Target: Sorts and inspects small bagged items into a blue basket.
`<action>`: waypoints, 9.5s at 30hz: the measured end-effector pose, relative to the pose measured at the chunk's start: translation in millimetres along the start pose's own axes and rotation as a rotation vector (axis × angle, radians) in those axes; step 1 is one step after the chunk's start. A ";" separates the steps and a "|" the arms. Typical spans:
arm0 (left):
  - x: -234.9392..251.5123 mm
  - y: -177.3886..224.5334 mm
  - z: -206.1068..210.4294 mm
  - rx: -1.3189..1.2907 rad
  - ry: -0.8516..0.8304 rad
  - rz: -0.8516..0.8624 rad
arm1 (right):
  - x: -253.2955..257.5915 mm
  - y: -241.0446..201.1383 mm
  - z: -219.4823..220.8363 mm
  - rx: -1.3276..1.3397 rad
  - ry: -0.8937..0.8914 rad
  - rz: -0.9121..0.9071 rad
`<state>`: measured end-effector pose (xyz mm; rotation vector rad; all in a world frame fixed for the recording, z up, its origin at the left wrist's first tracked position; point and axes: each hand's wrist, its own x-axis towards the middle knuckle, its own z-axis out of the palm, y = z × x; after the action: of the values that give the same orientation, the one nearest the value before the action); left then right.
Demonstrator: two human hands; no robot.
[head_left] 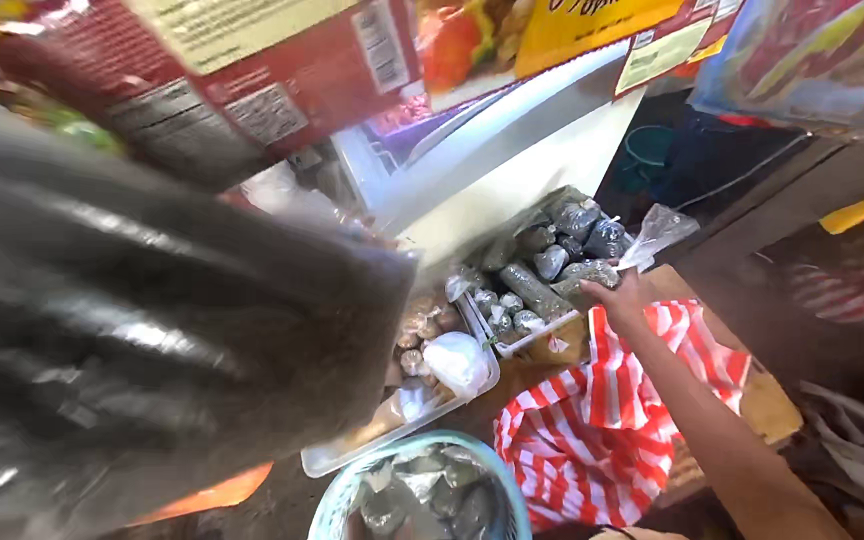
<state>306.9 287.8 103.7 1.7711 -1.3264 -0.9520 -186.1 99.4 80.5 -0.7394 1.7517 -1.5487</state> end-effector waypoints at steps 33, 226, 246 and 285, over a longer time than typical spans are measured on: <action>120.2 143.2 47.3 0.093 -0.980 -0.028 | 66.4 77.9 19.2 -0.945 -0.222 -0.422; -50.7 -132.0 -24.2 0.072 -0.214 -0.446 | -365.4 116.3 225.1 -0.389 -1.257 0.544; 51.3 -188.1 2.1 0.672 -0.162 -0.507 | -298.6 13.4 103.2 -0.690 -1.086 0.017; 113.1 247.8 23.5 -0.196 -0.289 0.075 | 17.4 16.8 57.7 -0.926 -0.336 -0.575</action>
<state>199.5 122.2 292.8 1.4656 -1.4109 -1.2858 -150.7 53.0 58.1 -1.9588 2.0495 -0.7433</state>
